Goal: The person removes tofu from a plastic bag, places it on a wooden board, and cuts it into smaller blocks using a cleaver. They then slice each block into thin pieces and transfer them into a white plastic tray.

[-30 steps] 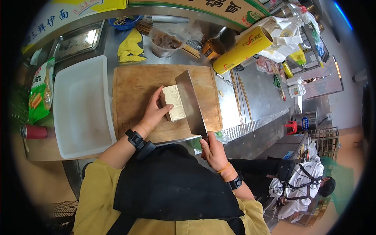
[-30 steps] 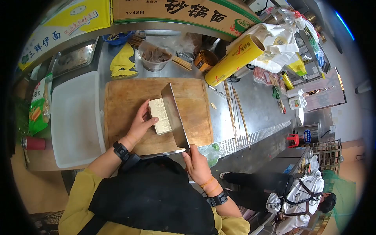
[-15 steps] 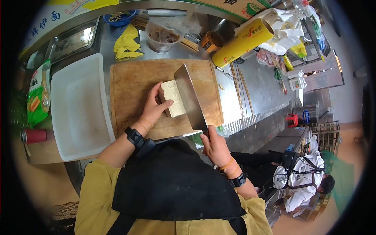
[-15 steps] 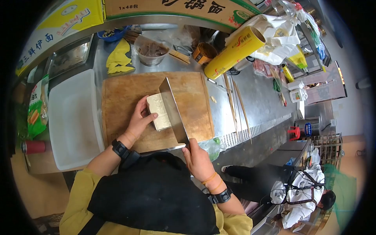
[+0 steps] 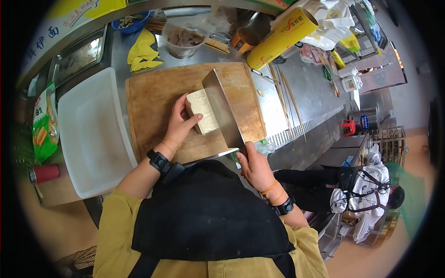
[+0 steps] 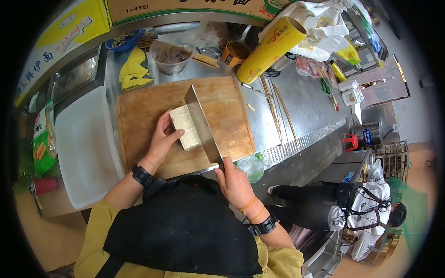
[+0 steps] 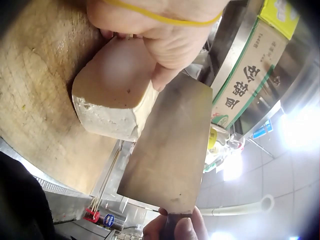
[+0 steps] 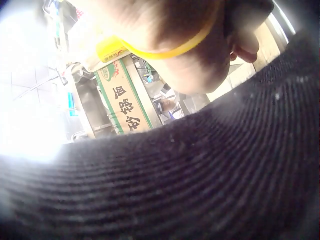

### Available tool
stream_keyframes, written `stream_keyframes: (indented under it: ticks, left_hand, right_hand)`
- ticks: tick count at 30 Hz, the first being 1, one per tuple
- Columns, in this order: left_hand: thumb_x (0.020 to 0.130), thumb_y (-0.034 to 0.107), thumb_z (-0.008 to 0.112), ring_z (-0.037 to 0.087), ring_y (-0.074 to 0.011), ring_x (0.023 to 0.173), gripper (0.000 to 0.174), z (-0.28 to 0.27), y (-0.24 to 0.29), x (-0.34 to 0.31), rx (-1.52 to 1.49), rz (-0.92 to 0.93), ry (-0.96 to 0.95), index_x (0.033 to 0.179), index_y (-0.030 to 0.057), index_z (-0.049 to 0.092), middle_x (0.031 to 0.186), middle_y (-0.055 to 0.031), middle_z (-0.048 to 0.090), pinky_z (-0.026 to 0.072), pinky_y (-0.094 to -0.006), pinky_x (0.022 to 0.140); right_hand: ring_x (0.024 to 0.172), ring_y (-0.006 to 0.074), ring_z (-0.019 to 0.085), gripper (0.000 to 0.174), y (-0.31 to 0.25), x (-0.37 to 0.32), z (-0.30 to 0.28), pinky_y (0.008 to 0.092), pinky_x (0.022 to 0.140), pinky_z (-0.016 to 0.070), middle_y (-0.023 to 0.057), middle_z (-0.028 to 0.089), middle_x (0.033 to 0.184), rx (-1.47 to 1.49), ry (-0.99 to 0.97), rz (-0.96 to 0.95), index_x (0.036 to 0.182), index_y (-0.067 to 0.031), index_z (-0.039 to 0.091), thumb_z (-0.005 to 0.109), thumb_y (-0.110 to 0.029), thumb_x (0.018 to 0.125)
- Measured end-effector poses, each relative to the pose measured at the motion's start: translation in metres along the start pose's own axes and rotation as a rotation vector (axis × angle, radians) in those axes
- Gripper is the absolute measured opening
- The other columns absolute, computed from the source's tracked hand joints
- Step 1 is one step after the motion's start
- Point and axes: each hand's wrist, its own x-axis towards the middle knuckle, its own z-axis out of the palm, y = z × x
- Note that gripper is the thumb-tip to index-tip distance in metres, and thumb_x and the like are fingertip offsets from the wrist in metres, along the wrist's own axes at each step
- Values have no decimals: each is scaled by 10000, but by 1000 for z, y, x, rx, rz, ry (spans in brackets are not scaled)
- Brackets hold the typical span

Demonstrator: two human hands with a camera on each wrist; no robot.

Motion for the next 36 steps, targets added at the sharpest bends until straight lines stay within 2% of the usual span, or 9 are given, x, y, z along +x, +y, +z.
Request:
stream_keyframes:
  ticks: [3, 6, 9, 15, 20, 36]
  left_hand:
    - [766, 173, 788, 410, -252, 1300, 824, -1, 1, -1, 5, -6, -4, 1437, 62, 322, 1391, -154, 425, 332, -373, 1087]
    - [766, 172, 788, 410, -250, 1300, 818, -1, -1, 0, 0, 0, -7, 1433, 59, 326, 1388, -150, 428, 335, -371, 1085]
    - [766, 169, 787, 406, -248, 1303, 813, -1, -4, 0, 8, -1, 3, 1430, 61, 329, 1386, -145, 431, 333, -373, 1085]
    - [778, 103, 763, 397, -252, 1312, 797, 0, 0, -1, 7, -2, -12, 1435, 65, 314, 1395, -139, 430, 317, -383, 1094]
    - [799, 119, 752, 392, -257, 1322, 798, 1, 10, -2, 33, -42, -52, 1447, 67, 289, 1414, -146, 418, 303, -393, 1103]
    - [830, 76, 715, 385, -248, 1327, 778, 3, 18, -4, 8, -74, -74, 1462, 67, 261, 1437, -141, 385, 315, -390, 1110]
  right_hand:
    - [480, 249, 597, 220, -4, 0, -1, 344, 468, 452, 143, 561, 587, 13, 3, -3, 947, -23, 385, 521, -191, 988]
    - [532, 337, 602, 220, -8, 0, -3, 397, 507, 461, 176, 570, 604, -8, -15, 27, 957, -19, 394, 530, -191, 979]
    - [754, 483, 577, 234, -15, 2, -7, 527, 638, 462, 257, 605, 813, -92, -69, 87, 1004, -23, 396, 522, -216, 963]
    - [737, 466, 588, 237, -16, -1, -1, 529, 633, 477, 242, 605, 850, -168, -34, 22, 1005, -30, 400, 520, -228, 956]
    - [691, 414, 598, 207, -13, -4, 0, 479, 596, 494, 212, 583, 802, -150, 18, -61, 1001, -42, 412, 513, -217, 956]
    - [685, 409, 597, 220, -14, 0, -8, 479, 607, 490, 198, 578, 786, -147, -17, -43, 980, -42, 421, 526, -233, 952]
